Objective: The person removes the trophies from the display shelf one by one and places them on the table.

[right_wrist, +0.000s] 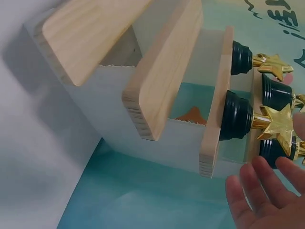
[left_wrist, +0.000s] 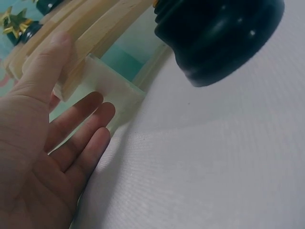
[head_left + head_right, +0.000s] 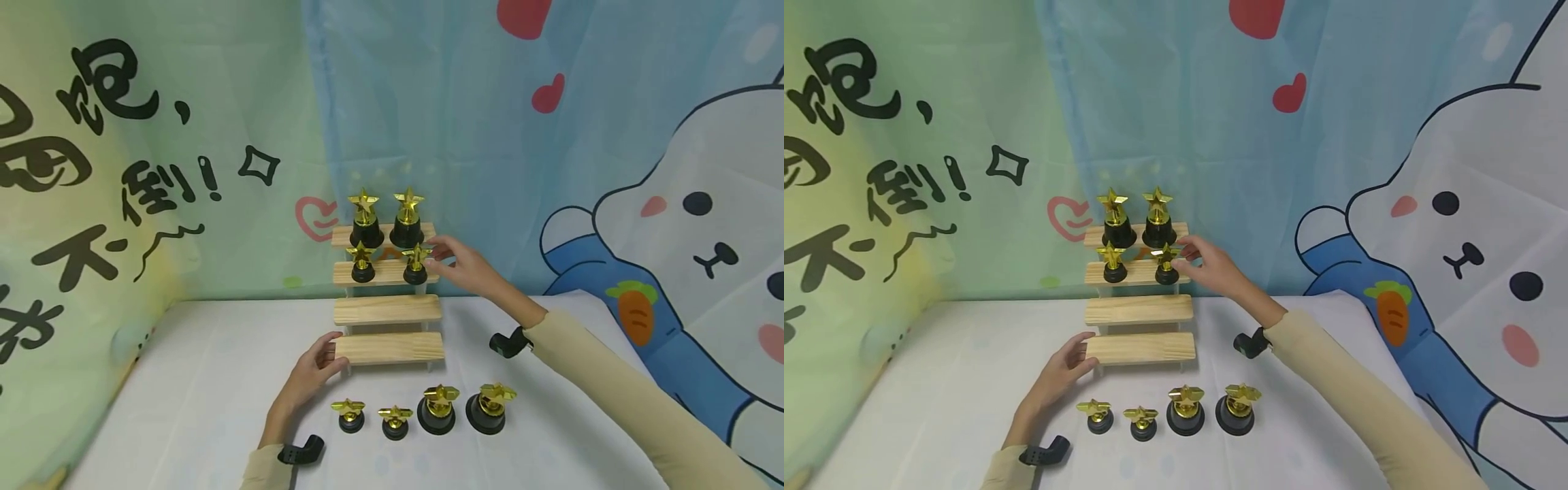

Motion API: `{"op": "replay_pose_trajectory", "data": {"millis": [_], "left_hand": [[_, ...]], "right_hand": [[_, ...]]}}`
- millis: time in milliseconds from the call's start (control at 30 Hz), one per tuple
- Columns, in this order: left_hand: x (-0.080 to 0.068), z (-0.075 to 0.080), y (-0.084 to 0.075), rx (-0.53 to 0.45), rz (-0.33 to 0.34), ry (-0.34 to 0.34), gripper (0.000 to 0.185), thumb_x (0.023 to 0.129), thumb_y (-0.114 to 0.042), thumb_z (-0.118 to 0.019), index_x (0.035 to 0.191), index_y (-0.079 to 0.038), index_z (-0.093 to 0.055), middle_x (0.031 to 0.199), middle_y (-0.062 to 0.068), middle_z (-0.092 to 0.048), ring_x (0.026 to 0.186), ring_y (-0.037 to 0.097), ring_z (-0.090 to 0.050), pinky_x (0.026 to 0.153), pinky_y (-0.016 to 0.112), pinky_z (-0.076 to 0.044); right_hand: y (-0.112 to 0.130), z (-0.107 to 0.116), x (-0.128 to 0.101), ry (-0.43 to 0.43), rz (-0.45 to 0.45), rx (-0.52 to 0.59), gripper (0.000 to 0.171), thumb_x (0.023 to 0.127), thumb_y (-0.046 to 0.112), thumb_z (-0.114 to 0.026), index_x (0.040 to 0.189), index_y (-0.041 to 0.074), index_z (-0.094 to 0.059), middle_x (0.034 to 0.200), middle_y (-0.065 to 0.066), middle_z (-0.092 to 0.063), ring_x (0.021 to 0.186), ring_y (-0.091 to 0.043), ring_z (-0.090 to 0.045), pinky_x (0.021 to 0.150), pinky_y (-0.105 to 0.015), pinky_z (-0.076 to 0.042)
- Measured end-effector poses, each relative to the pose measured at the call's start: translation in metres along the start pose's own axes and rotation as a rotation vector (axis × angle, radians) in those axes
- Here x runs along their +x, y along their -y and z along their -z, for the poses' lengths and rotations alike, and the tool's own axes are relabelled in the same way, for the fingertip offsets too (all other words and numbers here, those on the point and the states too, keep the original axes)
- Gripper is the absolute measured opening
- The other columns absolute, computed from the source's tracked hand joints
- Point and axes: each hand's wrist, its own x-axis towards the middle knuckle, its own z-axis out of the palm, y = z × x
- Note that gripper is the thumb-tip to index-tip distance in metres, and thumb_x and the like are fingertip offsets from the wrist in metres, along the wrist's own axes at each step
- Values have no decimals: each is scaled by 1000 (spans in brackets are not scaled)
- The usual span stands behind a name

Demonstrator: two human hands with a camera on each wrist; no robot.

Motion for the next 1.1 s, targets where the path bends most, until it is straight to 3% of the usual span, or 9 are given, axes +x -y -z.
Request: {"op": "replay_pose_trajectory", "data": {"millis": [100,333,600,800,1100], "left_hand": [[1,-3,1,12,-1,-19,57,88,-18,-71,140,-9,-48,120,14,-66,105,26,-65,87,25,-52],[13,-2,27,13,-1,-7,57,87,-21,-73,139,-18,-50,120,9,-67,104,21,-66,84,23,-52],[9,-5,22,39,18,-27,57,88,-19,-71,140,-16,-48,122,12,-66,106,25,-65,88,27,-53],[11,-1,28,7,-2,-4,57,86,-24,-73,139,-21,-50,119,7,-68,103,19,-66,83,20,-51],[12,1,30,-4,-4,23,61,85,-32,-74,140,-22,-48,120,7,-67,104,19,-65,86,26,-53]], "right_hand": [[-1,0,2,8,7,15,49,99,34,-56,141,11,-45,138,-14,-53,120,-31,-55,97,-52,-47],[-4,-1,5,10,24,17,44,100,27,-55,139,10,-47,137,-16,-54,121,-33,-55,96,-52,-48],[-8,-5,9,-14,68,-5,37,100,21,-55,134,7,-53,130,-16,-59,116,-33,-58,94,-51,-49],[-8,-9,9,-13,56,-22,39,101,23,-54,135,6,-51,129,-17,-60,117,-33,-58,94,-50,-50],[-7,-15,6,-59,84,-11,36,101,22,-52,132,4,-53,118,-19,-64,108,-35,-62,86,-49,-52]]}}
